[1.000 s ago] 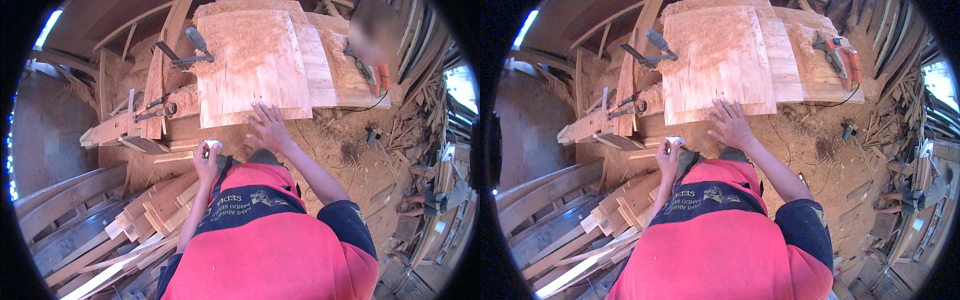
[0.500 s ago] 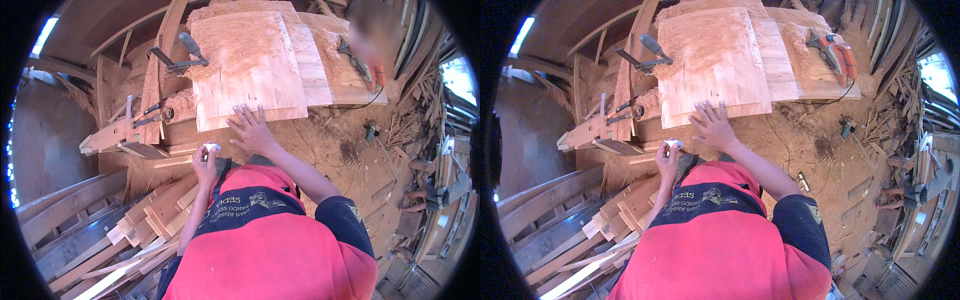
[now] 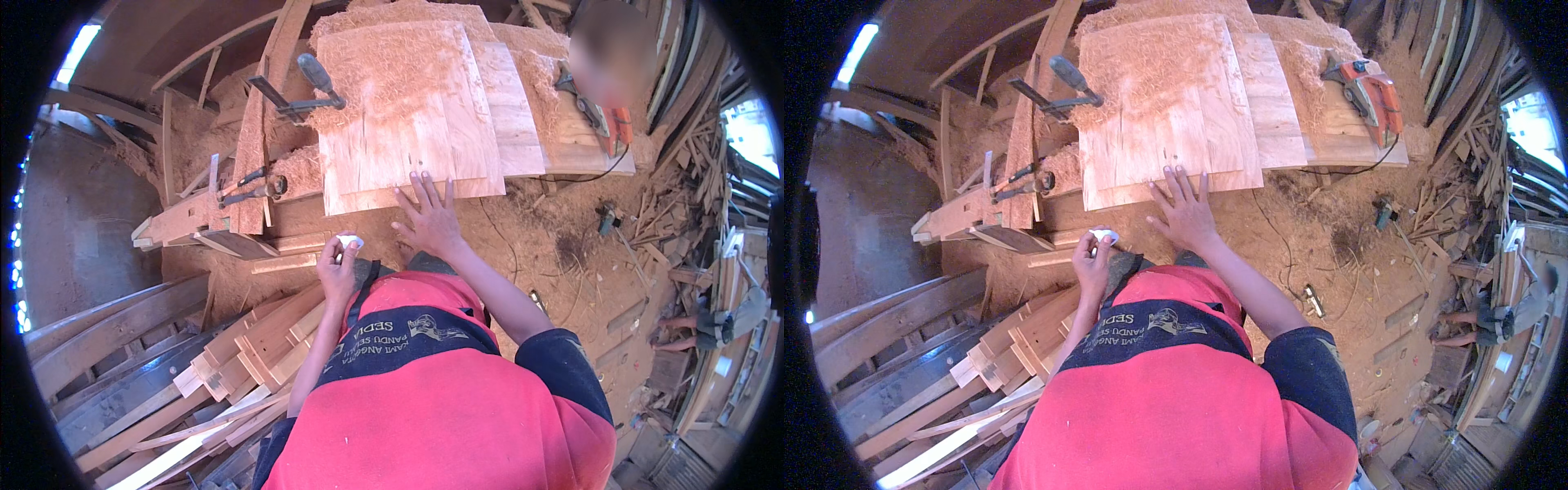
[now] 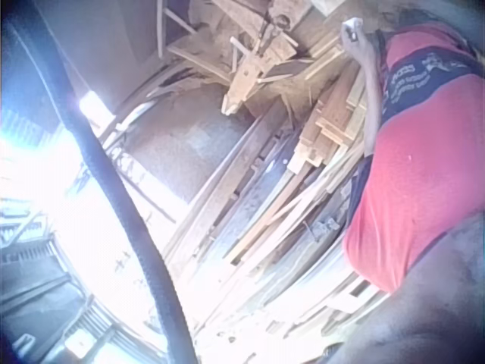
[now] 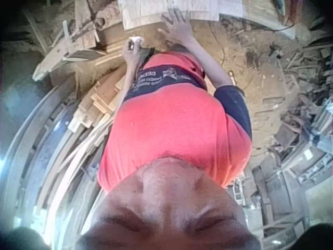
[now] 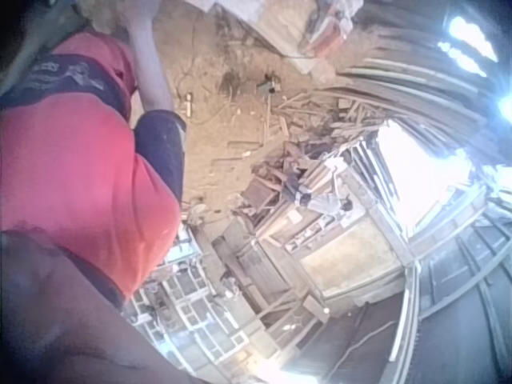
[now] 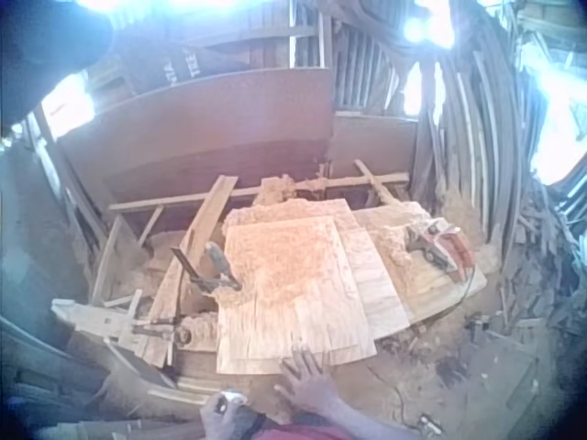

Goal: The person sands a piece of wood using an electric sander, after applying glue and using a hand plane to smooth the surface.

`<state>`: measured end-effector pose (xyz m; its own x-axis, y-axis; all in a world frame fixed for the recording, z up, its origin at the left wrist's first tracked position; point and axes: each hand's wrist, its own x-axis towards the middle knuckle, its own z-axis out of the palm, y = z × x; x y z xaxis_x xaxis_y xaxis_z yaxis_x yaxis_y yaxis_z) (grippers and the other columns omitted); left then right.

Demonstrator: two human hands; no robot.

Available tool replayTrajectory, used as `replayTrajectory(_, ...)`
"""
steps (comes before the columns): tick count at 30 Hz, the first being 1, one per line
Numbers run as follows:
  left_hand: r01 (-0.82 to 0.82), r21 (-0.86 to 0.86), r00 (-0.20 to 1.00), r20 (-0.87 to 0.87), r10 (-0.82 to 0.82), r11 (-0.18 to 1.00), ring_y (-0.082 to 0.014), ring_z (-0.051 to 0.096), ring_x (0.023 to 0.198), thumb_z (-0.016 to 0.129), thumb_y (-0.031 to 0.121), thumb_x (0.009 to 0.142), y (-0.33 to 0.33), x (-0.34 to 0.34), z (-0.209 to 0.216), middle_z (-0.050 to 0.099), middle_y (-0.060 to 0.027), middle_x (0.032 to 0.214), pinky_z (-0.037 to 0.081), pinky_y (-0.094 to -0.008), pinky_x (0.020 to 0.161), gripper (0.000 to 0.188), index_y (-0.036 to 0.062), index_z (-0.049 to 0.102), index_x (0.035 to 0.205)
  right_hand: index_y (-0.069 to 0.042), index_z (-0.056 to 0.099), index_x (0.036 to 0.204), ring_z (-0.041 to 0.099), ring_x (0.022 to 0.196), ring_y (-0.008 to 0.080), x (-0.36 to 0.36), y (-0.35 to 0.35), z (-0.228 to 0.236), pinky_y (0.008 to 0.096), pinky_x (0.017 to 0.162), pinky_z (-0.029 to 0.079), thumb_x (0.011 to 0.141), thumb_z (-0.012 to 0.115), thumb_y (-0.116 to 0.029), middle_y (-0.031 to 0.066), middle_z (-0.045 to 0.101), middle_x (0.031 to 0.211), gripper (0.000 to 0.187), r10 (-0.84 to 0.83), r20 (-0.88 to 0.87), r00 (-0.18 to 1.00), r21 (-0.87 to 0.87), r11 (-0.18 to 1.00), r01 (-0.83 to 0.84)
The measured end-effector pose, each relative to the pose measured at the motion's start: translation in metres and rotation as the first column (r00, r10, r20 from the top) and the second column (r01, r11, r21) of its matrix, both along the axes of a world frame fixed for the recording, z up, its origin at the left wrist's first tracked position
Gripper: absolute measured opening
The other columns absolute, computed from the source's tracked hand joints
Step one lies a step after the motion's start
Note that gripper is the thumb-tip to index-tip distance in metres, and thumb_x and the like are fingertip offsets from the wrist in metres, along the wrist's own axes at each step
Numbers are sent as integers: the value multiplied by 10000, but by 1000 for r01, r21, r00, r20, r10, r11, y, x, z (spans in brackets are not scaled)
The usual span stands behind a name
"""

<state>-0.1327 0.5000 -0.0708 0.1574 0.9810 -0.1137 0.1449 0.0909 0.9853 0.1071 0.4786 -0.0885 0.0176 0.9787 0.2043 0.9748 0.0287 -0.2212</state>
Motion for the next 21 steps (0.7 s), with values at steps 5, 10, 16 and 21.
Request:
replayTrajectory(5, 0, 7, 1000, 14, 0, 1000, -98, 641, 927, 676, 99, 971, 3, 2, 0, 694, -43, 1012, 520, -248, 799, 230, -20, 654, 1167, -227, 484, 1490, 222, 1513, 363, 10, 5, 0, 701, 1169, 75, 915, 532, -620, 181, 288, 1612, 698, 25, -26, 999, 42, 999, -24)
replayTrajectory(10, 10, 15, 1000, -1, -10, 1000, -101, 647, 922, 671, 96, 972, 3, 1, 0, 697, -46, 1012, 523, -249, 797, 227, -19, 654, 1167, -238, 479, 1491, 211, 1518, 359, 6, 12, -8, 699, 1174, 69, 915, 529, -627, 177, 281, 1617, 697, 183, 21, 983, 39, 982, -183)
replayTrajectory(16, -29, 27, 1000, -7, 29, 999, -87, 640, 894, 666, 87, 972, 1, -2, 3, 696, -43, 992, 516, -237, 776, 222, -17, 658, 1168, -217, 465, 1501, 217, 1516, 360, 21, -8, -5, 670, 1189, 54, 931, 504, -632, 175, 285, 1616, 706, 94, 5, 996, -41, 995, -94)
replayTrajectory(21, 2, 36, 998, -61, 1, 999, -79, 635, 883, 670, 83, 969, 0, -7, -3, 692, -37, 970, 503, -223, 755, 207, -14, 665, 1151, -114, 457, 1496, 223, 1516, 343, 12, -9, -8, 671, 1191, 50, 928, 506, -632, 176, 308, 1603, 771, 27, 62, 998, -9, 1000, -27)
